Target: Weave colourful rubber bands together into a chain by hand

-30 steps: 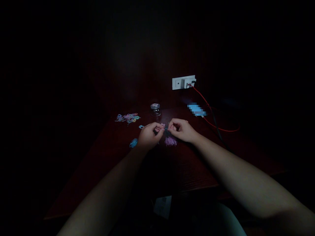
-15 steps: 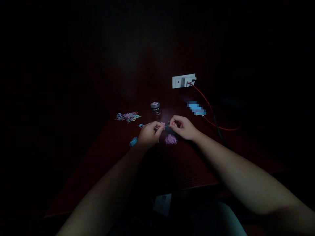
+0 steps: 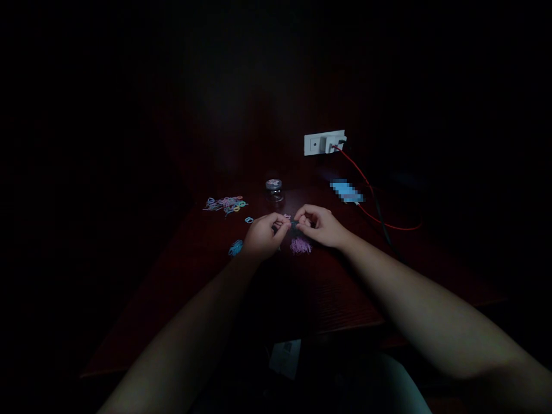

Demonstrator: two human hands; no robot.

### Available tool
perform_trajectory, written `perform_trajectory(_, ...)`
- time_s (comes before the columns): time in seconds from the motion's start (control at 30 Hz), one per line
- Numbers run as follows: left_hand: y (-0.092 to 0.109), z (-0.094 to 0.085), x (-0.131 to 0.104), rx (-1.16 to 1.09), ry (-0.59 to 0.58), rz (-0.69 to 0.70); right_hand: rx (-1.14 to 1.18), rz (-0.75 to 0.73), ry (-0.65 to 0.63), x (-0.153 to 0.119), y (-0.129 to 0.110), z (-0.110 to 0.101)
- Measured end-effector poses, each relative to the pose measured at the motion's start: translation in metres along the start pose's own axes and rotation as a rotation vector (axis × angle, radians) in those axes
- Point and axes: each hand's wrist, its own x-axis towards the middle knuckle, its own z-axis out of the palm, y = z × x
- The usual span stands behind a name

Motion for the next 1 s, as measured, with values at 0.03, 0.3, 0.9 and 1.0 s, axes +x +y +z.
perform_trajectory(0.03, -0.0005, 0.0005, -0.0001, 0.002, 0.000, 0.002, -0.007, -0.002, -0.009, -0.0003, 0.0004, 0.0011)
perform_trajectory(0.3, -0.0018, 0.0013, -0.0005, 0.007, 0.001, 0.007, -0.102, -0.019, 0.007, 0.0007, -0.0007, 0.0034)
perform_trajectory(0.9, -0.0038, 0.0025, -0.0019, -0.030, -0.018, -0.010, -0.281, -0.035, 0.082, 0.0026, -0.0043, -0.0008)
perform_trajectory(1.0, -0.0039, 0.0025, -0.0018, -0.031, -0.016, -0.009, -0.254, -0.026, 0.078, 0.0029, -0.0020, -0.0011)
